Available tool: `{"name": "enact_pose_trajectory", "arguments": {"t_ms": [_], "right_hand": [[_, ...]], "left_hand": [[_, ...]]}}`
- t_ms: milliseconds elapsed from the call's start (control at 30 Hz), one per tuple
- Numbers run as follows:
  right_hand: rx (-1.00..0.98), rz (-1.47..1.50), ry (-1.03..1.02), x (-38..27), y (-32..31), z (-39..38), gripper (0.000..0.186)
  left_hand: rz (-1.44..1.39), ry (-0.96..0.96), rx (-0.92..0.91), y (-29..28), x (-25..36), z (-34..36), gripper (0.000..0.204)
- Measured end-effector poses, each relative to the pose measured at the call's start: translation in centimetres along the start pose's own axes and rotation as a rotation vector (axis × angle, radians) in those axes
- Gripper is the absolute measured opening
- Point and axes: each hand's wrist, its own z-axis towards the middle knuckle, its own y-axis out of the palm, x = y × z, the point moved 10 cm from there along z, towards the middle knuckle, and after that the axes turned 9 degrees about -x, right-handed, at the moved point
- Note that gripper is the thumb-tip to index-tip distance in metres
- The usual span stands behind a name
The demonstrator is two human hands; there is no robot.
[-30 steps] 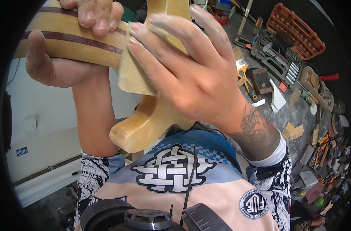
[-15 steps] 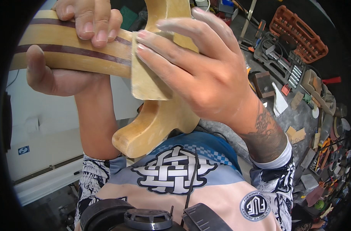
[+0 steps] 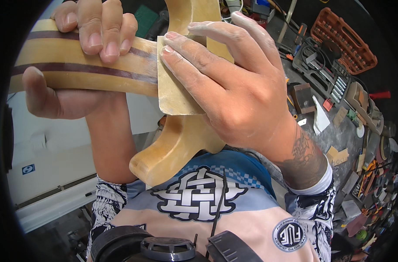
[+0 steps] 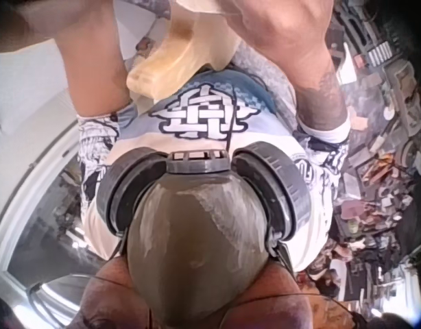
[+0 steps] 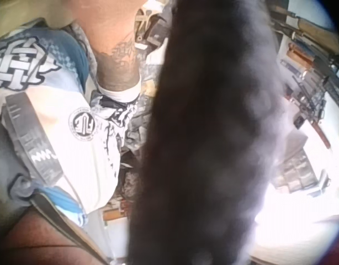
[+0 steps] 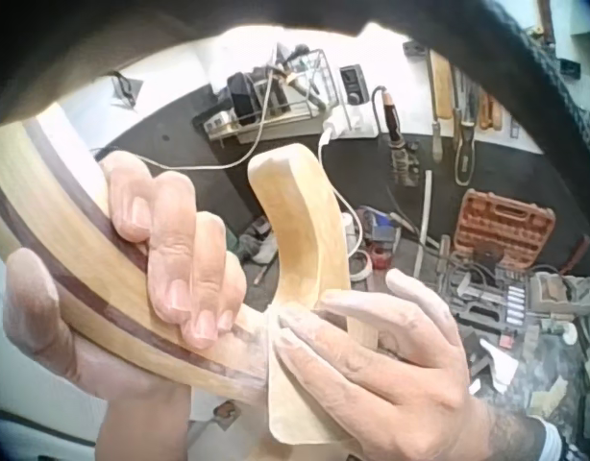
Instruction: The person sands the body and neck of a light-colored wooden guitar using a sanding block. They work on the flat surfaces, the curved edges, and the transition area between the body and the neck, rotating the instrument to access different angles.
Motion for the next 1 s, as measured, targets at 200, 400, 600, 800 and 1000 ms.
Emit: {"name": "enact_pose_trajectory", "arguments": {"t_ms": [200, 400, 600, 800, 1000], "right_hand": [[-0.052, 0.217, 0.281, -0.2, -1.1, 0.8, 0.053], [0.051, 0.257, 0.233, -0.1, -0.8, 1.5, 0.052], [0.07, 0.243, 0.216, 0.1, -0.6, 1.0, 0.051], [0.197, 0.309, 0.181, 0.6, -0.1, 0.3, 0.049], [0.155, 0.363, 0.197, 0.4, 0.1, 1.8, 0.047]], "left_hand": [[-0.027, 0.004, -0.018, -0.2, 0.0, 0.0, 0.05], [-0.038, 0.001, -0.025, -0.4, -0.4, 0.0, 0.048], [-0.051, 0.015, -0.029, -0.6, -0.8, -0.3, 0.047], [0.104, -0.204, -0.006, 0.0, 0.0, 0.0, 0.048], [-0.009, -0.017, -0.002, -0.8, -0.5, -0.2, 0.046]]}}
